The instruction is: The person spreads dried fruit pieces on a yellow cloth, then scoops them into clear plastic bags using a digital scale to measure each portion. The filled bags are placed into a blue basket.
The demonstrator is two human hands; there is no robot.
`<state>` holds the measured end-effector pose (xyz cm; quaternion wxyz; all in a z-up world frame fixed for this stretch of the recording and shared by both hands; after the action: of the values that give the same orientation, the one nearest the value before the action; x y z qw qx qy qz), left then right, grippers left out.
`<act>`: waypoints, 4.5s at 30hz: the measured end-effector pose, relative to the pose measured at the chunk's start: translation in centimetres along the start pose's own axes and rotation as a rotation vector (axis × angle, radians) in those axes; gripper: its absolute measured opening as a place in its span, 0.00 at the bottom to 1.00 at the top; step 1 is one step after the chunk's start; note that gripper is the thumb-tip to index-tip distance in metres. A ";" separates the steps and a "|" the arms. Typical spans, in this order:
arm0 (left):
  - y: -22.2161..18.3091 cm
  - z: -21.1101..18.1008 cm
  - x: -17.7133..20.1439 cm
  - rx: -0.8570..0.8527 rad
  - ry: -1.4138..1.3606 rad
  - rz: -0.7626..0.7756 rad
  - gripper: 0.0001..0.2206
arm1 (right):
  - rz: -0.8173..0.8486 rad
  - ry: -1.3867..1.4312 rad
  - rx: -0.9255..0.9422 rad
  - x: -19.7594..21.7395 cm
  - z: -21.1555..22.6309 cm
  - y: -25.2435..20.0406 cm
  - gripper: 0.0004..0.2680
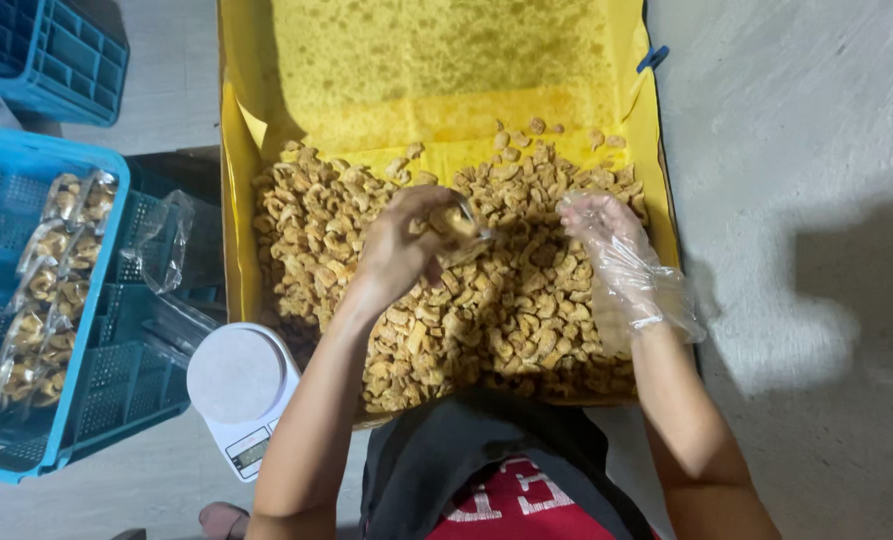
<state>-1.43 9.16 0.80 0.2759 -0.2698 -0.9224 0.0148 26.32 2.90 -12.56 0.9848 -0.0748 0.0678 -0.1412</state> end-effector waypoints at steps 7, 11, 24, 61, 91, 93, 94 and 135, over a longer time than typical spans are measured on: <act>-1.0 -0.6 0.7 0.120 -0.137 0.024 0.23 | 0.173 -0.199 -0.085 -1.5 -2.4 -0.1 0.07; -3.2 -0.1 1.3 0.063 -0.134 0.008 0.23 | 0.161 -0.398 -0.286 -2.3 -3.5 -1.5 0.12; -3.6 0.0 1.7 0.039 -0.201 0.038 0.25 | 0.532 -1.259 -0.069 -13.0 -11.8 0.6 0.16; -2.0 0.3 -0.8 0.018 -0.229 0.037 0.19 | 0.433 0.192 0.268 -10.8 18.8 -4.0 0.12; -28.2 11.6 16.6 0.201 -0.488 -0.829 0.19 | 0.589 -1.013 0.038 -8.1 -4.7 -2.7 0.16; -29.0 13.6 16.7 0.224 -0.516 -0.864 0.18 | 0.570 -1.045 -0.020 -8.0 -5.3 -2.8 0.16; -28.9 14.4 16.8 0.228 -0.526 -0.869 0.18 | 0.513 -1.035 -0.116 -7.4 -5.7 -2.9 0.17; -22.9 14.9 20.0 0.108 0.359 -0.448 0.10 | 0.478 -0.642 -0.421 -17.7 -5.9 -10.2 0.18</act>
<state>-34.40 1.57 2.20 0.4450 -0.0426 -0.8934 -0.0453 5.86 -2.40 -14.68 0.9243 -0.2957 -0.1984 0.1373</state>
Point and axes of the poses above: each hand's wrist, its own y-axis towards the middle knuckle, its own x-axis out of the back of the hand, z = x × y, the point moved 9 cm from there along y, towards the middle knuckle, and after that the axes turned 12 degrees about y, right-handed, at the moved point
